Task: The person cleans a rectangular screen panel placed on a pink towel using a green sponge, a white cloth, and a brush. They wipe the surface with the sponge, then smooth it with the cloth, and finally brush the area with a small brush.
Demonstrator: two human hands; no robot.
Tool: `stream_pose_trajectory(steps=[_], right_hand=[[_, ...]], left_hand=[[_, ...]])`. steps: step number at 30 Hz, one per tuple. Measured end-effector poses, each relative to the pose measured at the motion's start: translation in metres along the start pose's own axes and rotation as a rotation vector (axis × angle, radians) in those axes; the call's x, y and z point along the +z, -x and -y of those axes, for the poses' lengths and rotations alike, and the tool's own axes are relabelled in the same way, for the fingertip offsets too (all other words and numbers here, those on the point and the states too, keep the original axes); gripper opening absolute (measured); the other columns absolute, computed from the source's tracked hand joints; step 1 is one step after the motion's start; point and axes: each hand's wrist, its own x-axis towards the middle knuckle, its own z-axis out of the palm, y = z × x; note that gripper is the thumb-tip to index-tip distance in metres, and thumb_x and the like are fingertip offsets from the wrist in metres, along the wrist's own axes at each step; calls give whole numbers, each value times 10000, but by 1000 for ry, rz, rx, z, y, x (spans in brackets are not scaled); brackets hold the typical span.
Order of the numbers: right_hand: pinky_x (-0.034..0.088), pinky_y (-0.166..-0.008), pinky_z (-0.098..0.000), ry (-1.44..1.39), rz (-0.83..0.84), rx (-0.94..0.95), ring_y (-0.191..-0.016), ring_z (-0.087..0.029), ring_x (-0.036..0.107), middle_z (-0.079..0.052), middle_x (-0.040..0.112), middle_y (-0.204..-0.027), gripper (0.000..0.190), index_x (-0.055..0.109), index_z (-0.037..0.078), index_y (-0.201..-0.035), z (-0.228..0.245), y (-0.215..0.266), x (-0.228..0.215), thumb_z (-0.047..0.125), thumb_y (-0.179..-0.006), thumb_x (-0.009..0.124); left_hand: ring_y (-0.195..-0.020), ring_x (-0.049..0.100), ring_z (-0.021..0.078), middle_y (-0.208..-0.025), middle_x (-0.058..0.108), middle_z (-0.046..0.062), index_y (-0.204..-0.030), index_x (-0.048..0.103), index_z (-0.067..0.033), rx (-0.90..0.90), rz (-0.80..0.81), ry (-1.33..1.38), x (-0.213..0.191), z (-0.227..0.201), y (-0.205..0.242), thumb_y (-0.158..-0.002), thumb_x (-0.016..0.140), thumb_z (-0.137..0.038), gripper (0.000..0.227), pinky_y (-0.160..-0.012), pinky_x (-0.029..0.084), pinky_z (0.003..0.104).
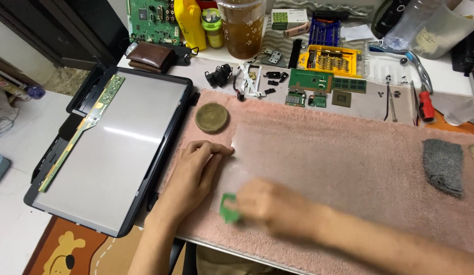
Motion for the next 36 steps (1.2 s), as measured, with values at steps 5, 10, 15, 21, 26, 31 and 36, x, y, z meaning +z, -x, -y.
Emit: stream_pose_trajectory(steps=[5, 10, 15, 21, 26, 31, 36], right_hand=[[597, -879, -422, 138, -59, 221, -839, -257, 719, -58, 744, -845, 191, 807, 80, -1084, -21, -6, -3, 97, -1131, 622], [594, -826, -424, -128, -25, -29, -785, -243, 641, -61, 710, -850, 202, 769, -45, -1298, -19, 4, 0, 38, -1116, 787], [627, -759, -410, 199, -222, 188, -733, -243, 733, -82, 769, -826, 200, 815, -14, -1191, -65, -6, -17, -116, -1046, 723], [552, -840, -488, -47, -67, -79, -812, -315, 654, -103, 733, -943, 235, 714, -17, -1326, -14, 21, 1, 143, -1155, 728], [643, -753, -385, 148, -207, 148, -735, -221, 710, -71, 760, -852, 133, 797, 8, -1198, -72, 8, -23, -29, -1114, 700], [456, -707, -498, 150, -93, 15, -726, -321, 550, -134, 626, -878, 166, 635, 24, -1025, -14, 27, -5, 100, -1168, 674], [559, -837, -426, 73, -91, -16, -761, -238, 603, -55, 687, -891, 233, 705, 70, -1227, -19, 30, -9, -104, -1074, 680]], left_hand=[[-1293, 725, 316, -1201, 870, -3, -1217, 767, -168, -13, 12, -12, -2, -7, 2, -1142, 647, -140, 145, -1021, 537, 495], [-1297, 628, 286, -1307, 833, 56, -1322, 781, -112, -46, 48, 61, -3, -15, 0, -1168, 529, -209, 311, -1115, 512, 447], [-1306, 613, 330, -1339, 818, 74, -1354, 743, -102, 34, 35, -6, 1, -14, 6, -1184, 505, -225, 317, -1107, 492, 482], [-1252, 578, 361, -1263, 758, 76, -1478, 677, -167, 76, 37, -154, 11, -9, 10, -1212, 398, -237, 392, -1030, 403, 500], [-1270, 582, 357, -1343, 747, 59, -1528, 679, -147, 114, 5, -233, 16, -18, 12, -1207, 454, -253, 407, -1013, 415, 512], [-1296, 576, 379, -1423, 712, 74, -1552, 677, -137, 157, -30, -283, 24, -12, 14, -1204, 467, -257, 424, -1039, 410, 543], [-1331, 551, 389, -1458, 686, 103, -1570, 655, -122, 149, 25, -314, 26, -8, 14, -1138, 531, -236, 464, -1049, 411, 555]])
